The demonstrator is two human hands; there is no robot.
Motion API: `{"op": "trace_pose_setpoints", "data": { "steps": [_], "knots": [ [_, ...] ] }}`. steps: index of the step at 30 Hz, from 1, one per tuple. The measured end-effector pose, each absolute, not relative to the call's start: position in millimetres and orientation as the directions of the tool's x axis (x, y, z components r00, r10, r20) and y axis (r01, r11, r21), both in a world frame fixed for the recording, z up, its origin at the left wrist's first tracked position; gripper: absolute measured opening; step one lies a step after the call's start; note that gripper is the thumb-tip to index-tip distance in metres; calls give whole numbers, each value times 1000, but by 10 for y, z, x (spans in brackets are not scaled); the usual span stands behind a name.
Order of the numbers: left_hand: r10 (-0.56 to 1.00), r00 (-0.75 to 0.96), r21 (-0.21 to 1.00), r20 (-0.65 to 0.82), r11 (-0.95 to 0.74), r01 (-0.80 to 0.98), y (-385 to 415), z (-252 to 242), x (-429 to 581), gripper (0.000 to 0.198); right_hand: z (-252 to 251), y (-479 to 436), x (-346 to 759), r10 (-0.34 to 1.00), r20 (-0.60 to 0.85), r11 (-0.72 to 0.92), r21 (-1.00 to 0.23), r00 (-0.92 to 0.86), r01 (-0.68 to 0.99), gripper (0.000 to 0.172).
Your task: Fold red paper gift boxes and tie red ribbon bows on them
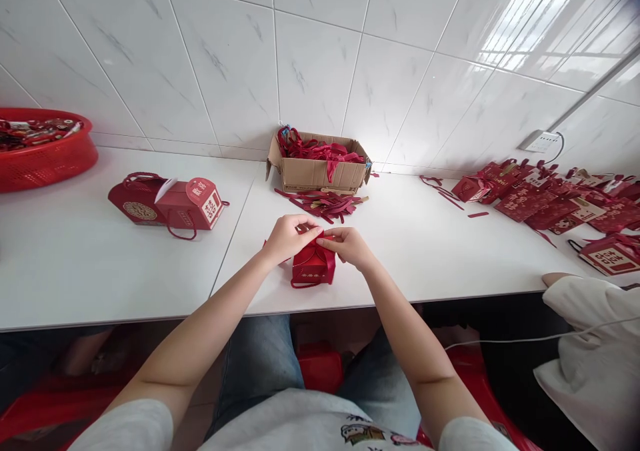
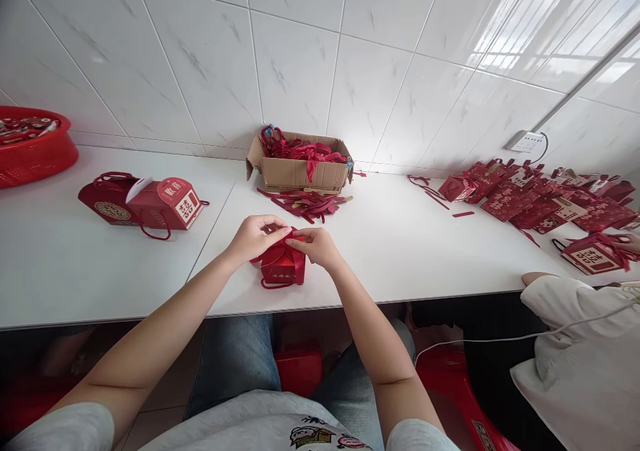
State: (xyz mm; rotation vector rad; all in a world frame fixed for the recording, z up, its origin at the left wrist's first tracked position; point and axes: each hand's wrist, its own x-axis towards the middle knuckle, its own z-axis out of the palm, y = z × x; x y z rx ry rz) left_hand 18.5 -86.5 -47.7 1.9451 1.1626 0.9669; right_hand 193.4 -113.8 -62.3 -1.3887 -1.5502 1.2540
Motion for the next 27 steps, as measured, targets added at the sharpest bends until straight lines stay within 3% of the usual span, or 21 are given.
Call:
{"op": "trace_pose_setpoints", "data": {
  "steps": [6,10,14,17,27],
  "knots": [
    [898,333,819,286,-410,402,-867,-469,165,26,-782,-1087,1892,989,105,125,-969,-101,214,26],
    [915,312,792,256,-384,475,-884,-477,36,29,-833,-1114,1907,992,74,88,-987,-102,137,28],
    [868,467,693,167,-441,571,-893,-529,-96,20,-860,-1168,1943,986,45,54,-997,-159,50,27],
    [864,487,666,127,-438,604,-894,-563,-112,17,-898,-1170,1978,982,68,70,-998,-175,3,26],
    [885,446,703,136,-403,586,-906,-577,-72,15,-1020,-1145,2058,971,188,205,-972,-146,114,23]
  ]
}}
